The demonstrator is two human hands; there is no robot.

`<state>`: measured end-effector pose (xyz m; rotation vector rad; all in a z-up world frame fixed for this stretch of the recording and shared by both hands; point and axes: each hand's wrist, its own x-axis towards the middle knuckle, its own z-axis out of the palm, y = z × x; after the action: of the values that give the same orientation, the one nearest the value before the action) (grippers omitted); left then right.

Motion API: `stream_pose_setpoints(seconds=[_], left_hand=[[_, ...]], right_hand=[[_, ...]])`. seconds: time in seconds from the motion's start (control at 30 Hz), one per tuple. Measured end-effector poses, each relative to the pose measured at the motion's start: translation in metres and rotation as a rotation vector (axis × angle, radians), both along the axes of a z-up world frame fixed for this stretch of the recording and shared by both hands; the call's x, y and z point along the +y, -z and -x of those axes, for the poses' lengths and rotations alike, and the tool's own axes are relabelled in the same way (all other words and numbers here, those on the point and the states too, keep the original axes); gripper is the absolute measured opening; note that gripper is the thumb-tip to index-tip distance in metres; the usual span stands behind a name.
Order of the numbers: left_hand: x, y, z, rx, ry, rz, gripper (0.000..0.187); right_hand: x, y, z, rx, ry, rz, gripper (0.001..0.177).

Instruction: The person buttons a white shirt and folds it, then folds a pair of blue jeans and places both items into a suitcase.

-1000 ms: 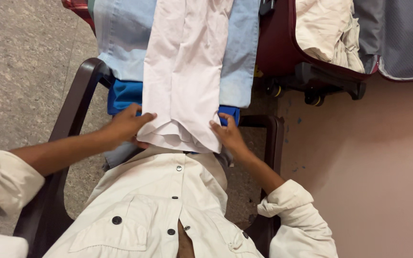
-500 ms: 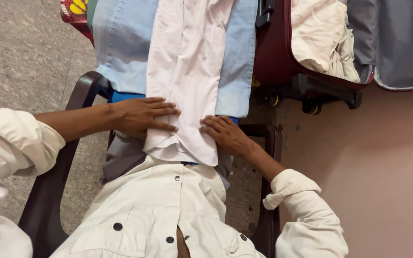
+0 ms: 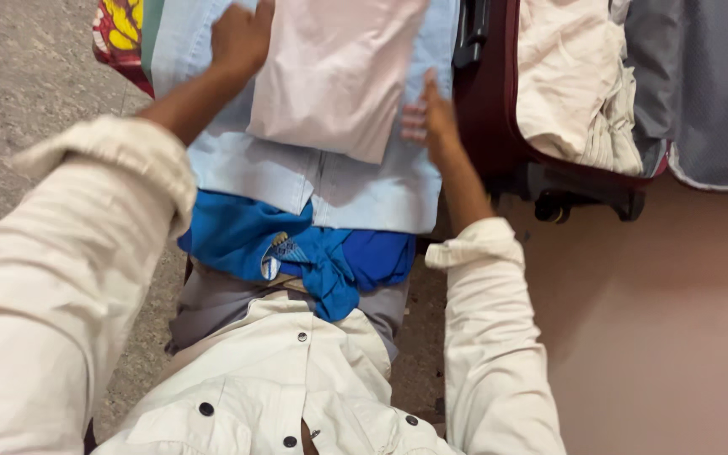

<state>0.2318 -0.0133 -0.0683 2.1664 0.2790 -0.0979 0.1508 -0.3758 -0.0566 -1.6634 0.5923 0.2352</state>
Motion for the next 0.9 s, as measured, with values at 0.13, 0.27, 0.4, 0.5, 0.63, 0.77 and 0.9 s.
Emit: stream_pose_setpoints(seconds=[0.13,0.27,0.4,0.5,0.63,0.77,0.9], left_hand=[[0.017,0.057,0.060,-0.082,0.158,-0.110,0.067],[0.007,0.041,0.081,-0.087,0.187,-0.088,0.071],[0.001,0.012,0.093,-0.084,0.242,-0.033,0.069],[0.009,-0.008,0.124,-0.059,0.371,-0.021,0.067],[0.028,-0.032,0.195,0.224,0.502,0.206,0.072],[0.047,-0.048,0.231,0.590,0.719,-0.087,0.057],[0.059,-0.046,0.217,0.122,0.669,-0.464,0.037]], right_hand=[[0.016,0.053,0.043,0.085,-0.140,0.010,0.072],[0.054,0.053,0.059,-0.037,0.034,0.240,0.061],[0.066,0.040,0.077,-0.139,0.006,0.212,0.041],[0.055,0.027,0.116,-0.094,-0.099,0.165,0.030],[0.036,0.013,0.202,0.070,-0.187,0.144,0.031],[0.042,0.000,0.261,0.197,-0.343,0.180,0.031],[0.031,-0.034,0.243,-0.171,-0.425,0.747,0.026]])
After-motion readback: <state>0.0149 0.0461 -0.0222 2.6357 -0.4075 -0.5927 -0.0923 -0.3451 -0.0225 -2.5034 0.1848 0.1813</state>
